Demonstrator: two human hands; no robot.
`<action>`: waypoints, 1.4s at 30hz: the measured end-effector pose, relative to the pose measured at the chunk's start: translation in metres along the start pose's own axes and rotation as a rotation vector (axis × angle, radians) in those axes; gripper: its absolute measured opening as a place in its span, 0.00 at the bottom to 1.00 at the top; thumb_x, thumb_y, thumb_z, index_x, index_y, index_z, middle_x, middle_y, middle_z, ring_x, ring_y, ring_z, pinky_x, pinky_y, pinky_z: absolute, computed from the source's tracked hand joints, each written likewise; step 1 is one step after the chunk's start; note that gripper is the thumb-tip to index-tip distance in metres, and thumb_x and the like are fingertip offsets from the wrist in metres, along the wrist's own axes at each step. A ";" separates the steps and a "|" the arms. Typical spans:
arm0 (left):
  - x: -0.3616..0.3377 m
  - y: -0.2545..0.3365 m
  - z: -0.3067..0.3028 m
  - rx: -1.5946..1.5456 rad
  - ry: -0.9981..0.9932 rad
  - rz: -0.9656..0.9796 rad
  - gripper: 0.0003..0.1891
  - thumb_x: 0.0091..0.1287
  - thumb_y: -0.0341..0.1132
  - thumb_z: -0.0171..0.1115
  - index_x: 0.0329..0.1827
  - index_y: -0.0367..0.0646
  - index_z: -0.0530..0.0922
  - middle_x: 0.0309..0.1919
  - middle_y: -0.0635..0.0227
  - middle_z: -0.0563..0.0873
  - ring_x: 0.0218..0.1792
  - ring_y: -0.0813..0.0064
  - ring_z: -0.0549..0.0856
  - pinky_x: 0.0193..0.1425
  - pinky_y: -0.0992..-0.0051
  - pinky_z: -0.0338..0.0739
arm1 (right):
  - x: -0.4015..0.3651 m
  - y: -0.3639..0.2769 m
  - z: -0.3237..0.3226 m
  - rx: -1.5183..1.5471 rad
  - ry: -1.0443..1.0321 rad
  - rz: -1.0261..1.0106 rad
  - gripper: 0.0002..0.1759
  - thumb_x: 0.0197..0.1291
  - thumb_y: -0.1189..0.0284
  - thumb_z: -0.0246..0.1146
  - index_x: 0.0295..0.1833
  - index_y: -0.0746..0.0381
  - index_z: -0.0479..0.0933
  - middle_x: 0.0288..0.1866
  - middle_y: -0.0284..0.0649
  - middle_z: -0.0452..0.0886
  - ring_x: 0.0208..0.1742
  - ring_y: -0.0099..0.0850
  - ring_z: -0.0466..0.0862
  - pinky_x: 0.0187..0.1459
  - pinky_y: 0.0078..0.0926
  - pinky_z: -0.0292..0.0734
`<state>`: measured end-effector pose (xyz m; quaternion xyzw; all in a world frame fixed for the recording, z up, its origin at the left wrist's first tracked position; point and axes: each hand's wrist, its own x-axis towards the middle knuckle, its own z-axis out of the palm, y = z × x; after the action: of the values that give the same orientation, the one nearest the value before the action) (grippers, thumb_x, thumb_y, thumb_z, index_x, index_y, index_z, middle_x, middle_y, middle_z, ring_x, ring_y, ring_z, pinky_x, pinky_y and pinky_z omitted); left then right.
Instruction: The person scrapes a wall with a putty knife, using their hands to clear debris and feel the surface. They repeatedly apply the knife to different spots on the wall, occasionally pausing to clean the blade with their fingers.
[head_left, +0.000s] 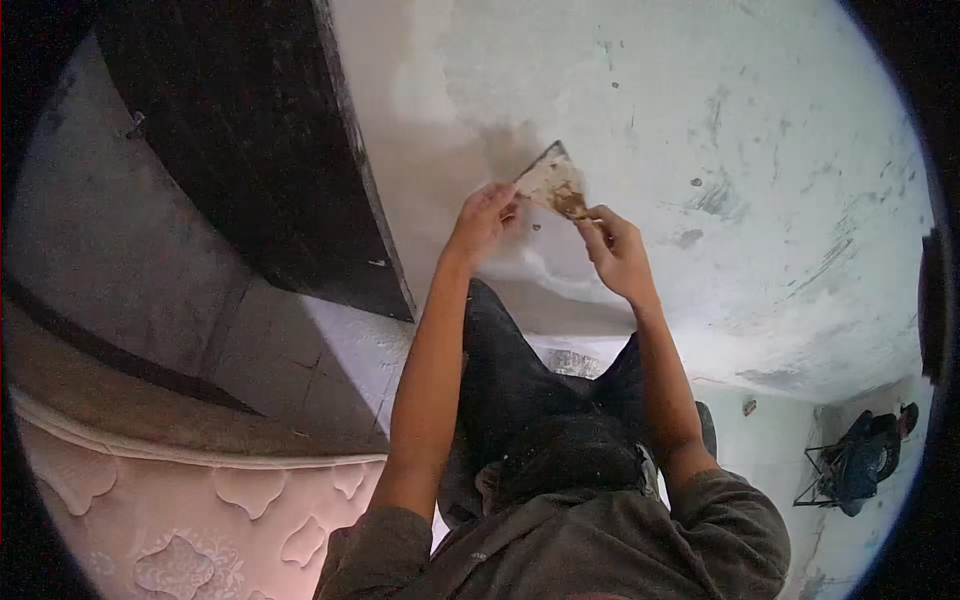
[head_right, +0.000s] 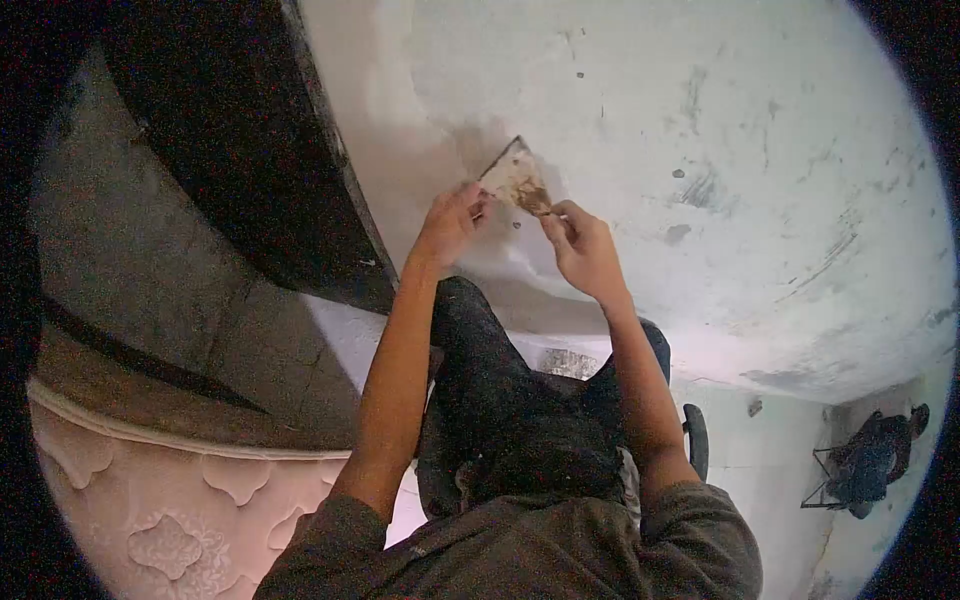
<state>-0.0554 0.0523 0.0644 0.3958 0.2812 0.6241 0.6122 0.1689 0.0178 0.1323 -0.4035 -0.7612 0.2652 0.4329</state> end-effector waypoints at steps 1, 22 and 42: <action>0.001 -0.002 -0.012 -0.113 -0.025 0.019 0.08 0.71 0.41 0.60 0.45 0.47 0.80 0.40 0.75 0.82 0.38 0.80 0.80 0.45 0.79 0.73 | 0.007 -0.005 0.007 -0.033 -0.019 -0.037 0.11 0.65 0.70 0.60 0.41 0.68 0.78 0.17 0.40 0.72 0.19 0.23 0.69 0.23 0.26 0.64; -0.005 -0.015 0.018 1.107 0.285 0.832 0.34 0.70 0.34 0.53 0.77 0.35 0.52 0.76 0.48 0.57 0.73 0.58 0.63 0.68 0.59 0.52 | 0.056 -0.001 0.066 -0.495 0.254 -0.316 0.08 0.63 0.66 0.60 0.38 0.60 0.75 0.27 0.44 0.82 0.26 0.47 0.82 0.27 0.43 0.76; -0.011 -0.006 0.030 1.156 0.130 0.755 0.39 0.64 0.26 0.58 0.78 0.36 0.50 0.78 0.49 0.52 0.75 0.59 0.59 0.68 0.63 0.54 | 0.055 0.006 0.067 -0.525 0.245 -0.240 0.10 0.60 0.65 0.62 0.39 0.60 0.74 0.28 0.44 0.82 0.24 0.46 0.82 0.25 0.42 0.75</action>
<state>-0.0276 0.0379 0.0741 0.6908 0.4478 0.5671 0.0262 0.0960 0.0638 0.1197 -0.4375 -0.7881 -0.0440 0.4308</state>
